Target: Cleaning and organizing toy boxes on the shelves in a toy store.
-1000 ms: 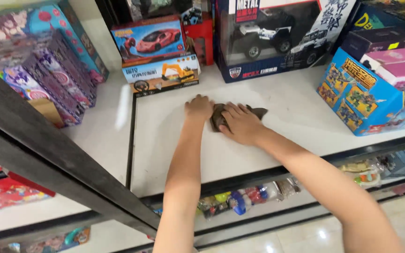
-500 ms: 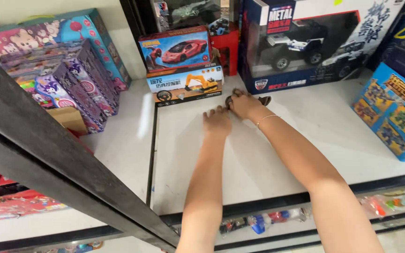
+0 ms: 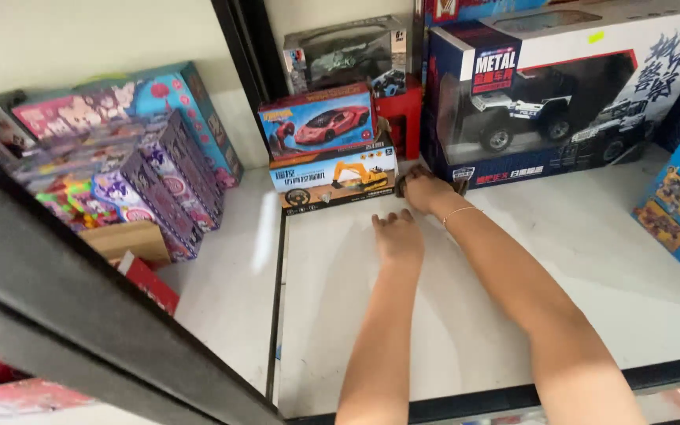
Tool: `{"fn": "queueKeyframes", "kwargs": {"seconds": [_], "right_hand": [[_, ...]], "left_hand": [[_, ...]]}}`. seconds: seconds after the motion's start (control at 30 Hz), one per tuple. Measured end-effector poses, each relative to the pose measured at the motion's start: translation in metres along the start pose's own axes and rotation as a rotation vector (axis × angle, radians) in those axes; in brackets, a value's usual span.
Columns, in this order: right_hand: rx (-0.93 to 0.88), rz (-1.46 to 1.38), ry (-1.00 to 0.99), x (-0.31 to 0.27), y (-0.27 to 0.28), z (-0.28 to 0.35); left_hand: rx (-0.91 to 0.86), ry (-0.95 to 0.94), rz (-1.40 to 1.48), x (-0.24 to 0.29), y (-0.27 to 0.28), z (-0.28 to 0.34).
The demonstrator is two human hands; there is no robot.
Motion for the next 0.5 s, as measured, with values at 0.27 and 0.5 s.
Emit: {"fn": "queueKeyframes", "kwargs": {"seconds": [0.27, 0.5], "right_hand": [[-0.081, -0.113, -0.187, -0.01, 0.011, -0.013], [0.096, -0.086, -0.09, 0.008, -0.01, -0.045]], "left_hand": [[0.077, -0.002, -0.021, 0.002, -0.009, 0.002], [0.091, -0.092, -0.183, 0.015, -0.024, -0.008]]}}
Point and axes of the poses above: each hand's wrist, its own z-axis away from the middle knuckle, its own y-axis out of the back of the hand, x = y × z, the point moved 3 cm from there along -z, towards the middle knuckle, and after that the axes turned 12 degrees about -z, right-handed, at the moved point
